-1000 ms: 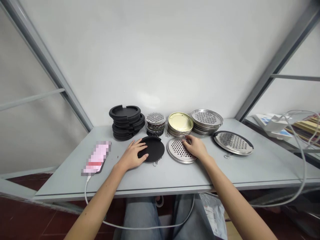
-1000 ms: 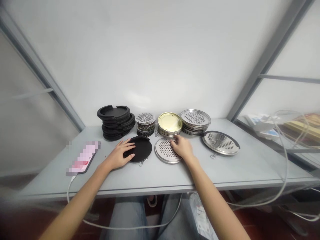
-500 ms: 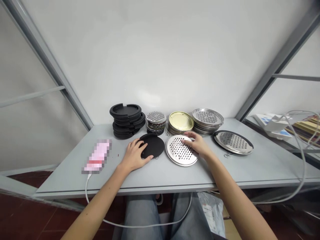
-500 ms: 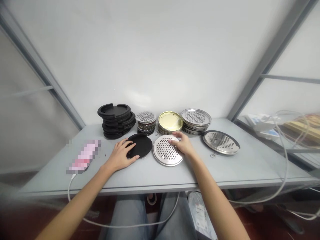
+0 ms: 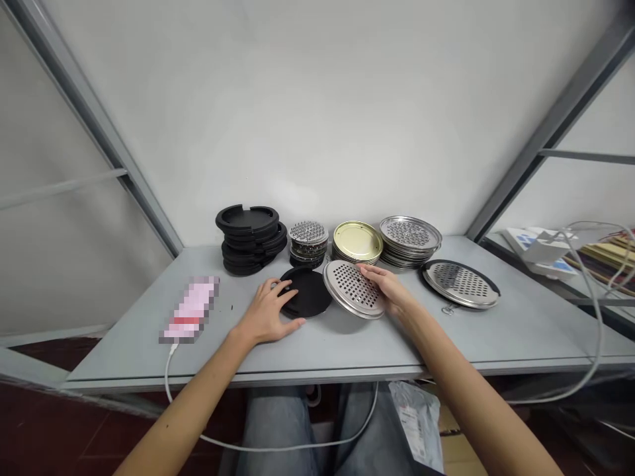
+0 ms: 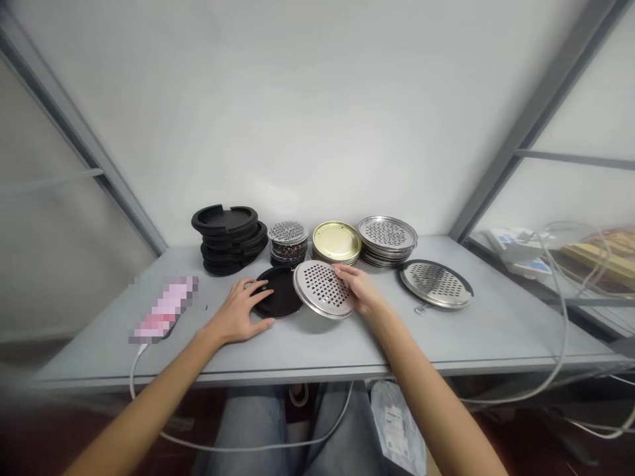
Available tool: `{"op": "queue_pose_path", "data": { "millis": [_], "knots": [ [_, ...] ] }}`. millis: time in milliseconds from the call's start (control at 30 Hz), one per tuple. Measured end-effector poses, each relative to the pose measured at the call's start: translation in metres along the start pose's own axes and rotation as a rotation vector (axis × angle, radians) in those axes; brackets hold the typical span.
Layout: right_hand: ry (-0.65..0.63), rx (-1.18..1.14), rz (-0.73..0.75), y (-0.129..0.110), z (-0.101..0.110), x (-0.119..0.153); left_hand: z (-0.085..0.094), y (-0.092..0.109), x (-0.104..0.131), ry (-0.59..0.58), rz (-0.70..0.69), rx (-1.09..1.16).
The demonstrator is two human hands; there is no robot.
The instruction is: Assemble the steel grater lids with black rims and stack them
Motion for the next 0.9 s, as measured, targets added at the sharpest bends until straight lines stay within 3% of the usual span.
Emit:
{"op": "queue_pose_path", "data": {
  "millis": [167, 267, 400, 600, 700, 900],
  "knots": [
    [0.04, -0.083, 0.006, 0.004, 0.001, -0.003, 0.004, 0.017, 0.003, -0.001, -0.156, 0.093],
    [0.013, -0.084, -0.016, 0.011, -0.002, -0.006, 0.01, 0.025, 0.003, 0.067, -0.226, 0.152],
    [0.001, -0.006, 0.004, 0.017, 0.0, -0.011, 0.01, 0.015, -0.007, 0.1, -0.104, 0.159],
    [0.034, 0.121, 0.099, 0.012, 0.009, -0.018, -0.014, 0.01, -0.031, -0.132, -0.075, 0.159],
    [0.057, 0.15, 0.148, 0.009, 0.012, -0.018, -0.023, 0.006, -0.042, -0.189, -0.074, 0.171],
    [-0.101, 0.404, 0.206, 0.007, -0.006, -0.011, -0.027, -0.009, -0.045, -0.124, -0.039, 0.221]
  ]
}}
Point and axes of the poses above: each hand's wrist, its own x-axis away from the middle knuckle, its own z-axis out of the back of the hand, y = z × x, the point moved 9 cm from there along -x, towards the middle knuckle, and after that the axes turned 10 degrees about -x, right-handed, at the moved point
